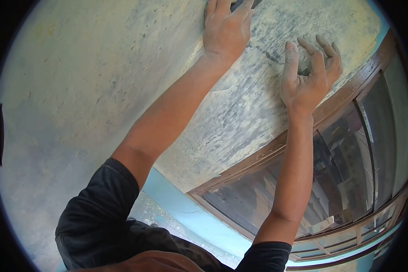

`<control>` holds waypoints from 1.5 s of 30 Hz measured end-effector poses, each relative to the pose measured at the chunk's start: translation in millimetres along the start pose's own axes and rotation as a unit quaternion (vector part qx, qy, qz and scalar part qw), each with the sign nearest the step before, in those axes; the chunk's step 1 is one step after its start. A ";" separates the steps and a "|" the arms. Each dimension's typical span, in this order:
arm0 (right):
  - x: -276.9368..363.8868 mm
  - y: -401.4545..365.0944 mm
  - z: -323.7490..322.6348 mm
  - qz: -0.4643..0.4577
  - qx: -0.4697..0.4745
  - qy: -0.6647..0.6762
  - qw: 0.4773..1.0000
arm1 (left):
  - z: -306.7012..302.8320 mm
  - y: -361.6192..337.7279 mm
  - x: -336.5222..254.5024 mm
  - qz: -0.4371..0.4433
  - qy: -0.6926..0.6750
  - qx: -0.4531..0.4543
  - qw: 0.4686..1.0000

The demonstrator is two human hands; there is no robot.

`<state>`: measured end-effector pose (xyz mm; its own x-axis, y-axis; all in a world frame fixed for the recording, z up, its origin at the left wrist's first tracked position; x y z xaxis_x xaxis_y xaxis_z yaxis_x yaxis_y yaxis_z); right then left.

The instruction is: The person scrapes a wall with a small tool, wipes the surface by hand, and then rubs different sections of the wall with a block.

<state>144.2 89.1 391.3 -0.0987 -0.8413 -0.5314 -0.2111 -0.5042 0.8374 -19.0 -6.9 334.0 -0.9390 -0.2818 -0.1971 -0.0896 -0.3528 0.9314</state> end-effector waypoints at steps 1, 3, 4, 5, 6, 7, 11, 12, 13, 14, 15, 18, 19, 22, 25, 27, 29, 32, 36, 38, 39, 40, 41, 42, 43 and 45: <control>-3.2 -0.2 -3.1 0.002 -0.009 0.029 1.000 | -0.2 -0.1 -0.8 0.015 0.024 -0.014 0.999; -10.4 2.3 -10.0 0.033 0.022 0.061 0.997 | -21.6 -60.2 5.6 -0.013 0.028 0.023 0.999; -15.8 2.5 -15.1 0.061 0.050 0.091 0.993 | -33.1 -102.2 13.3 -0.026 0.027 0.039 0.999; -21.4 4.6 -24.6 0.065 0.059 0.095 0.992 | -49.4 -149.5 21.1 -0.034 0.037 0.043 0.998; -24.6 6.2 -34.3 0.025 0.092 0.038 0.995 | -63.0 -181.7 24.0 -0.042 0.047 0.047 0.997; -31.0 6.7 -38.4 -0.017 0.115 -0.019 0.993 | -63.3 -174.8 21.5 -0.041 0.050 0.049 0.997; -38.9 -0.6 -31.4 -0.061 0.085 -0.103 0.989 | -21.1 -67.2 -1.8 -0.009 0.007 0.025 1.000; -41.3 -1.7 -29.2 -0.052 0.083 -0.110 0.989 | -0.9 -24.3 0.7 -0.004 0.007 0.059 0.998; -42.7 -2.1 -28.2 -0.053 0.083 -0.112 0.989 | 15.1 0.4 3.7 0.003 0.006 0.094 0.996; -44.5 -1.8 -27.8 -0.053 0.082 -0.097 0.990 | 17.5 -0.2 4.5 0.004 0.004 0.092 0.996; -45.3 -4.6 -28.7 -0.051 0.085 -0.082 0.992 | 13.0 -6.9 4.4 0.010 0.022 0.056 0.998; -32.2 -9.0 -28.3 -0.055 0.086 -0.088 0.991 | -25.6 -82.5 7.8 -0.031 0.028 0.028 0.999; -30.2 -11.9 -28.3 -0.056 0.091 -0.087 0.990 | -46.4 -135.4 15.9 -0.048 0.025 0.034 0.998; -30.8 -14.9 -25.4 -0.067 0.089 -0.063 0.992 | -60.1 -162.8 16.1 -0.056 0.023 0.045 0.997; -34.0 -15.0 -23.4 -0.038 0.093 -0.050 0.994 | -29.8 -86.0 1.3 -0.041 0.005 0.042 0.998; -39.2 -18.5 -21.9 -0.042 0.110 -0.053 0.992 | 15.9 -13.6 1.8 -0.024 0.007 0.119 0.993; -34.5 -18.2 -21.5 -0.048 0.127 -0.058 0.989 | 3.7 -7.4 -2.1 -0.024 0.030 0.131 0.991; -14.1 -17.2 -22.0 -0.076 0.132 -0.153 0.976 | -29.4 -97.4 2.9 -0.006 0.025 0.032 0.999; -21.4 -16.5 -22.3 -0.090 0.134 -0.155 0.975 | -88.9 -269.6 20.3 -0.087 0.077 0.111 0.987; -18.7 -19.6 -18.8 -0.088 0.141 -0.144 0.976 | -75.3 -222.4 17.2 -0.072 0.063 0.106 0.990; -19.9 -20.5 -18.4 -0.087 0.148 -0.138 0.975 | -61.4 -183.6 14.3 -0.053 0.045 0.092 0.993; -21.5 -20.7 -18.6 -0.088 0.146 -0.138 0.976 | -43.9 -137.1 12.5 -0.047 0.038 0.097 0.993; -21.2 -21.3 -18.2 -0.089 0.145 -0.137 0.976 | -30.2 -91.4 9.2 -0.043 0.032 0.102 0.993; -19.5 -21.3 -18.4 -0.094 0.142 -0.141 0.975 | -24.3 -49.7 2.5 -0.020 0.061 0.096 0.993; -21.0 -20.5 -16.6 -0.098 0.142 -0.140 0.975 | -20.9 -25.4 -1.4 0.005 0.090 0.085 0.992; -25.1 -23.1 -17.7 -0.104 0.142 -0.114 0.978 | -20.1 -63.4 6.8 -0.017 0.070 0.069 0.995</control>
<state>168.8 118.4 387.6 -0.2316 -0.6447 -0.7285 -0.5087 -0.5581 0.6555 -13.0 -4.3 267.5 -0.8797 -0.3970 -0.2616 -0.1752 -0.2408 0.9546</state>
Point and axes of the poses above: each hand's wrist, its own y-axis towards the middle knuckle, its own z-axis out of the palm, x = y × z, the point moved 5 cm from there along y, towards the middle knuckle, and after that the axes turned 10 degrees about x, right-handed, at the moved point
